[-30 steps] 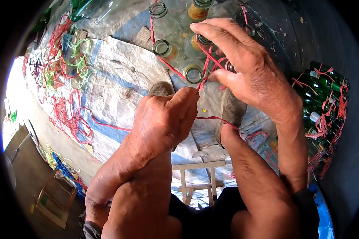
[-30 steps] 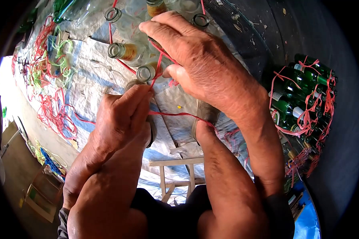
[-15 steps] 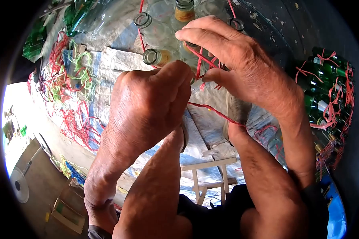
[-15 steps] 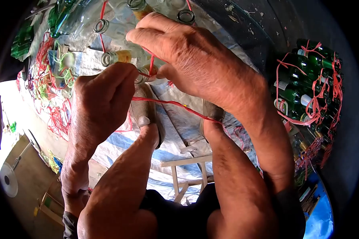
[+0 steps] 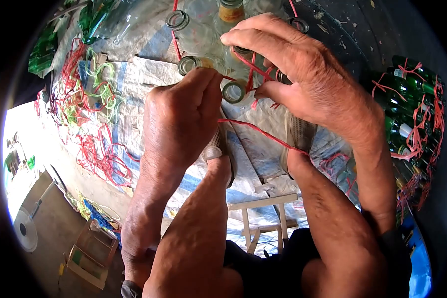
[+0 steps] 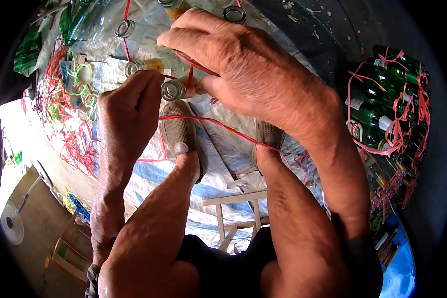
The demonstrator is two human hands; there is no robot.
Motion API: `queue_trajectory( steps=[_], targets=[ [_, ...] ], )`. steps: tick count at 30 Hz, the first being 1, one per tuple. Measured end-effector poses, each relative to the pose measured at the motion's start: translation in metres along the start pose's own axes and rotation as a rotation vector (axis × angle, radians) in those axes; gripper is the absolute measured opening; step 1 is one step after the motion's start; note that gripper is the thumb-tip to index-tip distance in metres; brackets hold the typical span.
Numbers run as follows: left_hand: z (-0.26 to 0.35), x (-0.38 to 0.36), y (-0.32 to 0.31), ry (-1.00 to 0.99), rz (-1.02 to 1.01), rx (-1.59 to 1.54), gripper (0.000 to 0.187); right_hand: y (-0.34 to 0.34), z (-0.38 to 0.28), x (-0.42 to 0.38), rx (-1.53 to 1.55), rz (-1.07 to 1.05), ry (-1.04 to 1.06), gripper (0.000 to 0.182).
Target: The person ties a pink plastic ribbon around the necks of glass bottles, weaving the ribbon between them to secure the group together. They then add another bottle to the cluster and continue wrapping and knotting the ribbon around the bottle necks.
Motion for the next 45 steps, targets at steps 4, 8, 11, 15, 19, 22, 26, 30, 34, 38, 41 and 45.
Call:
queue_trajectory(
  steps=[4, 8, 11, 15, 19, 22, 26, 30, 34, 38, 41, 45],
  targets=[
    [-0.008, -0.007, -0.008, 0.049, 0.075, -0.121, 0.005, 0.005, -0.011, 0.005, -0.057, -0.01, 0.025, 0.072],
    [-0.009, -0.013, -0.013, 0.128, 0.15, -0.224, 0.007, 0.006, -0.013, 0.003, 0.011, -0.027, 0.006, 0.072],
    [-0.013, -0.015, -0.014, 0.182, 0.168, -0.316, 0.006, 0.006, -0.012, 0.005, -0.001, -0.032, 0.015, 0.072],
    [-0.021, -0.021, -0.02, 0.243, 0.175, -0.576, 0.006, 0.005, -0.013, 0.004, -0.035, -0.026, -0.01, 0.07],
    [-0.02, -0.025, -0.021, 0.252, 0.17, -0.64, 0.007, 0.003, -0.014, 0.005, -0.013, -0.025, 0.001, 0.07],
    [-0.023, -0.028, -0.024, 0.244, 0.156, -0.728, 0.008, 0.003, -0.01, 0.004, 0.004, -0.042, -0.018, 0.069],
    [-0.021, -0.031, -0.024, 0.257, 0.16, -0.766, 0.009, 0.001, -0.004, 0.0, 0.037, -0.065, -0.076, 0.069],
    [-0.019, -0.035, -0.025, 0.27, 0.181, -0.771, 0.01, -0.001, -0.005, 0.0, 0.041, -0.066, -0.068, 0.068],
    [-0.02, -0.038, -0.024, 0.246, 0.165, -0.74, 0.009, 0.0, -0.008, 0.001, 0.036, -0.081, -0.081, 0.069],
    [-0.022, -0.04, -0.024, 0.244, 0.15, -0.736, 0.008, 0.001, -0.008, 0.002, 0.028, -0.078, -0.067, 0.07],
    [-0.026, -0.043, -0.028, 0.299, 0.118, -0.874, 0.007, 0.001, -0.007, 0.002, 0.016, -0.079, -0.054, 0.07],
    [-0.033, -0.045, -0.035, 0.397, 0.003, -1.048, 0.013, 0.002, -0.007, 0.002, 0.017, -0.081, -0.045, 0.073]
  ],
)
Point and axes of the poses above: each hand's wrist, its own x-axis towards the middle knuckle, its own y-axis out of the back of the hand, z = x × y, the point moved 6 cm from there along x, towards the middle knuckle, and after that the axes turned 15 degrees about -z, right-handed, at the moved point
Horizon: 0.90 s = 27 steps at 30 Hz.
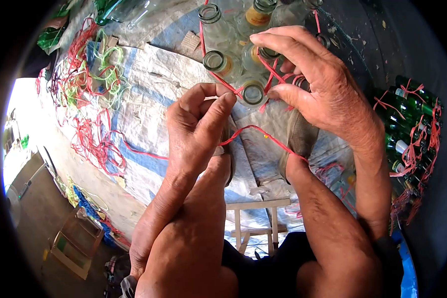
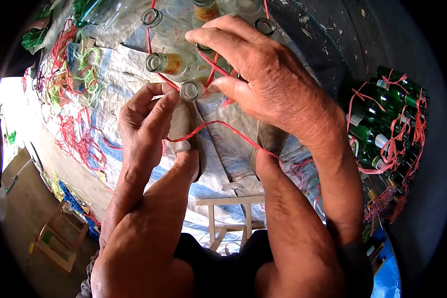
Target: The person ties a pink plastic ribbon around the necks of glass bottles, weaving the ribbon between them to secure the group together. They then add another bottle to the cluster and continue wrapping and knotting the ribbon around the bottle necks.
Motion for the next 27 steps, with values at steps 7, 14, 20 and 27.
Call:
queue_trajectory(
  steps=[7, 14, 20, 27],
  targets=[
    [-0.017, 0.011, 0.003, 0.013, -0.085, -0.124, 0.019, 0.0, -0.002, 0.0, 0.079, -0.004, -0.035, 0.073],
    [-0.03, 0.02, 0.005, 0.03, -0.111, -0.278, 0.018, 0.007, -0.02, 0.008, -0.287, 0.086, 0.045, 0.053],
    [-0.035, 0.029, 0.007, 0.082, -0.099, -0.27, 0.01, 0.004, -0.031, 0.028, -0.393, -0.08, 0.103, 0.03],
    [-0.046, 0.038, 0.013, 0.054, -0.053, -0.221, 0.017, -0.011, -0.022, 0.04, -0.356, -0.226, 0.154, 0.027]
  ],
)
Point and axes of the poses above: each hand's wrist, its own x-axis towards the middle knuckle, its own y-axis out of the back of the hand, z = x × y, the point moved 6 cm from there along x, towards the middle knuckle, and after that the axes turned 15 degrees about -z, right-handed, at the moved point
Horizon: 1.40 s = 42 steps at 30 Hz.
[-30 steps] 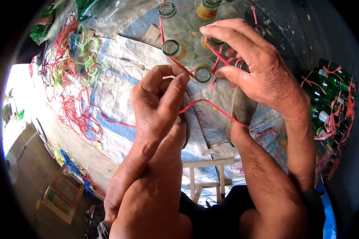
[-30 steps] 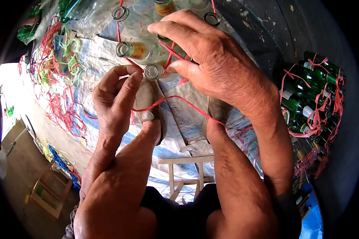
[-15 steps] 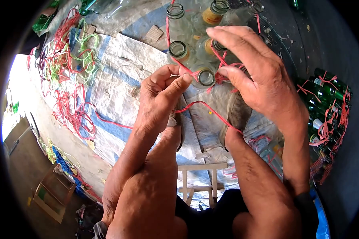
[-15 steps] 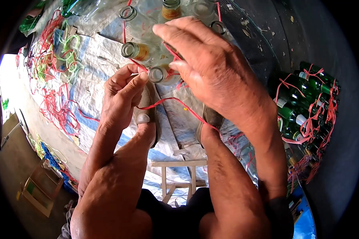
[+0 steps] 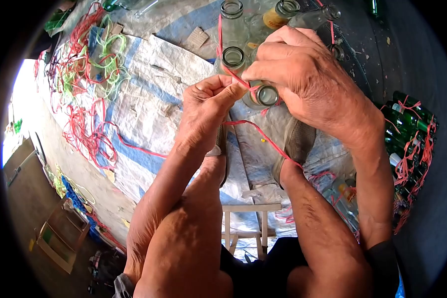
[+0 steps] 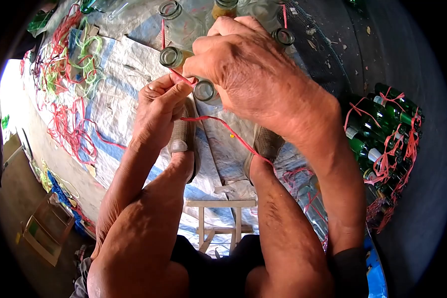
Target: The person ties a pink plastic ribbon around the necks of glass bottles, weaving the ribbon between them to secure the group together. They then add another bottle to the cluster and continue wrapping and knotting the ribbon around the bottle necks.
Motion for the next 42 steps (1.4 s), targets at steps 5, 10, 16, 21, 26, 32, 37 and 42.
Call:
queue_trajectory(
  steps=[5, 10, 16, 21, 26, 32, 37, 42],
  targets=[
    [-0.001, 0.002, -0.003, 0.003, 0.116, 0.056, 0.013, -0.001, -0.001, 0.002, -0.012, -0.006, 0.001, 0.026],
    [-0.001, 0.007, -0.005, -0.032, 0.177, 0.084, 0.02, -0.002, -0.003, 0.002, -0.042, -0.035, -0.023, 0.025],
    [0.003, 0.005, -0.009, -0.015, 0.221, 0.149, 0.022, 0.001, -0.004, 0.008, -0.077, -0.093, -0.055, 0.017],
    [0.0, 0.006, -0.008, -0.031, 0.251, 0.163, 0.02, 0.008, -0.008, 0.014, -0.107, -0.158, -0.064, 0.013],
    [0.0, 0.007, -0.008, -0.084, 0.268, 0.164, 0.03, 0.008, -0.007, 0.015, -0.113, -0.174, -0.038, 0.014],
    [-0.004, 0.009, -0.006, -0.132, 0.233, 0.155, 0.03, 0.013, -0.006, 0.017, -0.14, -0.173, 0.037, 0.018],
    [0.008, 0.0, -0.011, -0.016, 0.221, 0.233, 0.027, 0.016, -0.001, 0.017, -0.106, -0.186, 0.041, 0.021],
    [0.013, 0.0, -0.016, -0.099, 0.2, 0.232, 0.028, 0.018, 0.0, 0.017, -0.109, -0.137, 0.061, 0.019]
  ],
)
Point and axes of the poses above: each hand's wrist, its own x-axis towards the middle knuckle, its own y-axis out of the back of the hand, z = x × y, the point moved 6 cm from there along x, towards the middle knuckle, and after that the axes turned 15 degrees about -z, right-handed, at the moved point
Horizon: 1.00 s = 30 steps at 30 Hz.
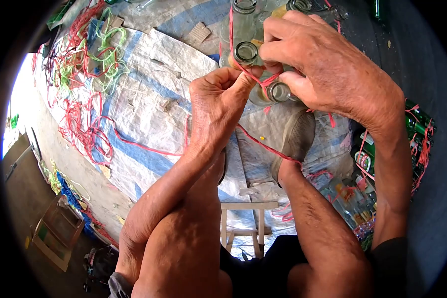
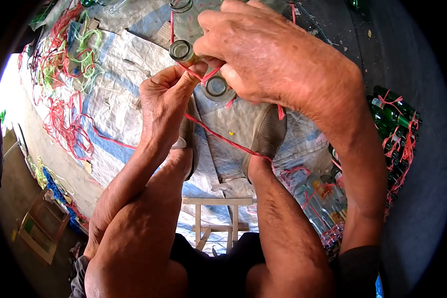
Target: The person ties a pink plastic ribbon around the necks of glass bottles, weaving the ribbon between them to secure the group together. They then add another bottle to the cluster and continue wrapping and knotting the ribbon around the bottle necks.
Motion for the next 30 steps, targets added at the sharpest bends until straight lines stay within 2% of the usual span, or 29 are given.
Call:
queue_trajectory(
  steps=[3, 6, 8, 10, 14, 19, 22, 26, 30],
  targets=[
    [0.007, -0.002, -0.002, -0.057, 0.002, -0.016, 0.031, 0.007, 0.001, -0.001, 0.037, -0.115, -0.04, 0.017],
    [0.009, -0.003, -0.005, -0.091, 0.004, 0.009, 0.035, 0.011, -0.002, -0.001, 0.061, -0.053, 0.023, 0.019],
    [0.01, -0.003, -0.005, -0.103, -0.001, 0.022, 0.034, 0.024, -0.007, -0.004, 0.007, -0.142, 0.004, 0.014],
    [0.012, -0.005, -0.006, -0.102, -0.012, 0.017, 0.031, 0.029, -0.011, -0.007, -0.093, -0.14, 0.024, 0.016],
    [0.015, -0.008, -0.007, -0.129, -0.028, 0.024, 0.025, 0.018, -0.004, -0.015, -0.171, 0.079, 0.096, 0.015],
    [0.02, -0.01, -0.008, -0.152, -0.04, 0.075, 0.021, 0.033, -0.01, -0.022, -0.059, 0.134, 0.028, 0.015],
    [0.018, -0.01, -0.009, -0.21, -0.065, 0.06, 0.022, 0.036, -0.014, -0.023, -0.089, 0.252, 0.006, 0.016],
    [0.017, -0.01, -0.011, -0.226, -0.072, 0.021, 0.021, 0.029, -0.01, -0.025, -0.248, 0.171, -0.099, 0.015],
    [0.02, -0.012, -0.011, -0.233, -0.08, 0.056, 0.021, 0.03, -0.004, -0.032, -0.23, 0.268, -0.074, 0.013]
  ],
)
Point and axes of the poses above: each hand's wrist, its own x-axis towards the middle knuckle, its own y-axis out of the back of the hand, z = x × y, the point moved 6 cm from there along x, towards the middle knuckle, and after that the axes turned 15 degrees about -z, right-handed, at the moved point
